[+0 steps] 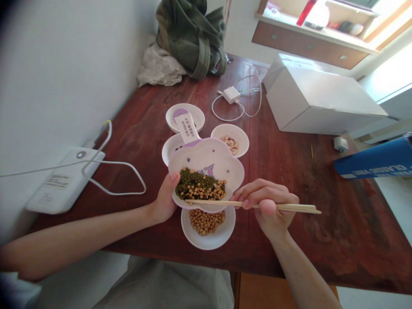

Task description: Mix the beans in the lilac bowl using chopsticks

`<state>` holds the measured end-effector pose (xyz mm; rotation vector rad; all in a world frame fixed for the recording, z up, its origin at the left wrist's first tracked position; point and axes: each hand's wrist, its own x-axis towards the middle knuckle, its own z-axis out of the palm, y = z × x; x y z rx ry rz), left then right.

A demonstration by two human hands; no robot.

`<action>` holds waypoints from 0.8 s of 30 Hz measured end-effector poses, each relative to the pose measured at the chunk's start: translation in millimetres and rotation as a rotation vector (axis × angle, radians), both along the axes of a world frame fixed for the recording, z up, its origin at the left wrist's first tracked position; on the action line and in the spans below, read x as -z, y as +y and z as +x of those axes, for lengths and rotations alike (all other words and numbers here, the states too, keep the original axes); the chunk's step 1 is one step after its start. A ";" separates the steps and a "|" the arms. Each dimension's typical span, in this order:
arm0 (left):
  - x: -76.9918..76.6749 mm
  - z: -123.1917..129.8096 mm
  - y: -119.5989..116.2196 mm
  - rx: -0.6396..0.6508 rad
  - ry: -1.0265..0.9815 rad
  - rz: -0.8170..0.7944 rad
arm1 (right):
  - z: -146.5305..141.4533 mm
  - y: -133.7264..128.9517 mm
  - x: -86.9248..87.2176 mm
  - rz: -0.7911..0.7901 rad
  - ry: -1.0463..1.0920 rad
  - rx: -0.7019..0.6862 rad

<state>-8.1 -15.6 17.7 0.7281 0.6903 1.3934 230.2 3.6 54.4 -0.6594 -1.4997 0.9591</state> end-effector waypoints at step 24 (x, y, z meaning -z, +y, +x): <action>2.6 2.6 2.6 -0.017 0.005 -0.017 | 31.9 -20.3 -30.2 0.301 -0.041 0.185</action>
